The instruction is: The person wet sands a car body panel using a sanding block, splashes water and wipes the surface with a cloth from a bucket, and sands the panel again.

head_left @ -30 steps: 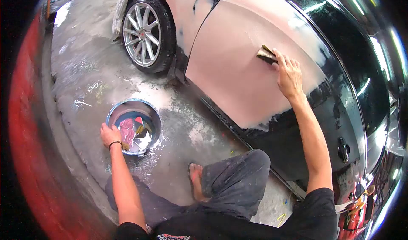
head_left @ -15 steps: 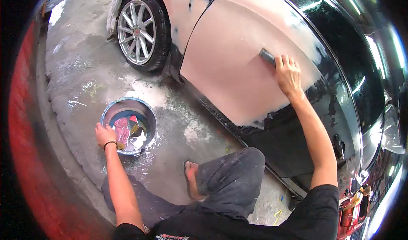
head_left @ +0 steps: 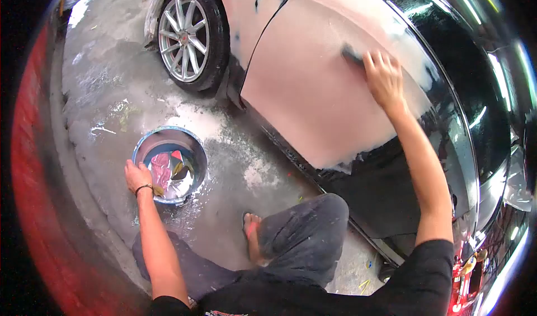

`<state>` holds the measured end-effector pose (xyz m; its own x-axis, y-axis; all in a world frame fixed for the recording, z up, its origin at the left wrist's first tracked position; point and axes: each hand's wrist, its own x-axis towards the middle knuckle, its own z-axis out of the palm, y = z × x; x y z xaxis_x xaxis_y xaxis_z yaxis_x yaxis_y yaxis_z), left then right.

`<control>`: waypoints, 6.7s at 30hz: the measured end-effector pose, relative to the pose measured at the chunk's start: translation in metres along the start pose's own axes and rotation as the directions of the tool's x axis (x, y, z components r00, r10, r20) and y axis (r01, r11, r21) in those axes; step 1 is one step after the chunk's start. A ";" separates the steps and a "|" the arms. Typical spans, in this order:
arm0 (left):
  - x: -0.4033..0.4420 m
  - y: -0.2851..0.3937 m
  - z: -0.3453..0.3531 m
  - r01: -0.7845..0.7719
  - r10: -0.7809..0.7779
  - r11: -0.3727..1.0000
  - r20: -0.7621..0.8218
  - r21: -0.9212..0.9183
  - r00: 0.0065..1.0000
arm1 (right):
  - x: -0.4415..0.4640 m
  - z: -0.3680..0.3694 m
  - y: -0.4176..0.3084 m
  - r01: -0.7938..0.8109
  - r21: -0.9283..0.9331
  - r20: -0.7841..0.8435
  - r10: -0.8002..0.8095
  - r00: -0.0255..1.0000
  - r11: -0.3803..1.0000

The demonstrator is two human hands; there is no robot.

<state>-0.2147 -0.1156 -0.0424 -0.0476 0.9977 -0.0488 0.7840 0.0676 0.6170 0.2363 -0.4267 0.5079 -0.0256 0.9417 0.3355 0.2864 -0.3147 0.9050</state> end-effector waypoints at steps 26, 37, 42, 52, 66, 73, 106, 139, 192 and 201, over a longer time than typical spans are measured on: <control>-0.002 0.004 0.000 0.071 -0.071 0.997 0.014 -0.015 0.997 | 0.145 0.003 -0.002 0.113 -0.125 0.022 -0.111 0.994 0.986; -0.005 0.013 -0.004 0.052 -0.053 0.999 -0.033 -0.008 0.998 | 0.190 0.021 -0.027 0.148 -0.078 -0.042 -0.152 0.988 0.986; -0.005 0.013 -0.004 0.043 -0.042 0.999 -0.024 0.024 0.999 | 0.148 0.015 -0.028 0.178 -0.019 0.031 -0.178 0.984 0.984; -0.004 0.006 -0.001 0.008 -0.007 1.000 -0.028 0.020 1.000 | 0.209 0.033 -0.064 0.049 0.032 0.000 -0.049 0.999 0.998; -0.006 0.017 -0.012 0.050 -0.050 0.999 -0.024 -0.015 0.998 | 0.208 0.028 -0.121 0.111 0.087 0.043 -0.115 0.992 0.990; -0.013 0.020 -0.018 0.041 -0.042 0.999 -0.026 -0.029 0.999 | 0.129 0.033 -0.138 0.269 0.014 0.085 -0.269 0.959 0.963; 0.002 0.008 0.002 0.028 -0.028 1.000 0.014 0.007 1.000 | -0.093 -0.015 -0.046 0.262 0.106 0.088 -0.272 0.958 0.959; -0.154 0.150 0.053 -0.507 0.446 0.861 0.425 0.036 0.788 | -0.208 -0.048 0.029 -0.113 0.065 0.106 0.105 0.989 0.991; -0.469 0.148 0.056 -0.414 0.644 0.379 0.557 -0.828 -0.524 | -0.392 -0.104 -0.251 0.162 -0.617 0.741 -0.499 0.450 -0.770; -0.449 0.215 0.027 0.769 0.668 0.579 0.698 -0.270 -0.258 | -0.366 -0.141 -0.295 -0.766 0.586 0.810 0.227 0.541 -0.264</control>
<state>-0.0078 -0.5491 0.0910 0.9680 -0.2183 -0.1236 0.2503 0.8088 0.5321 0.0262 -0.6954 0.1550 0.8270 0.5344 0.1749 0.5048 -0.5687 -0.6494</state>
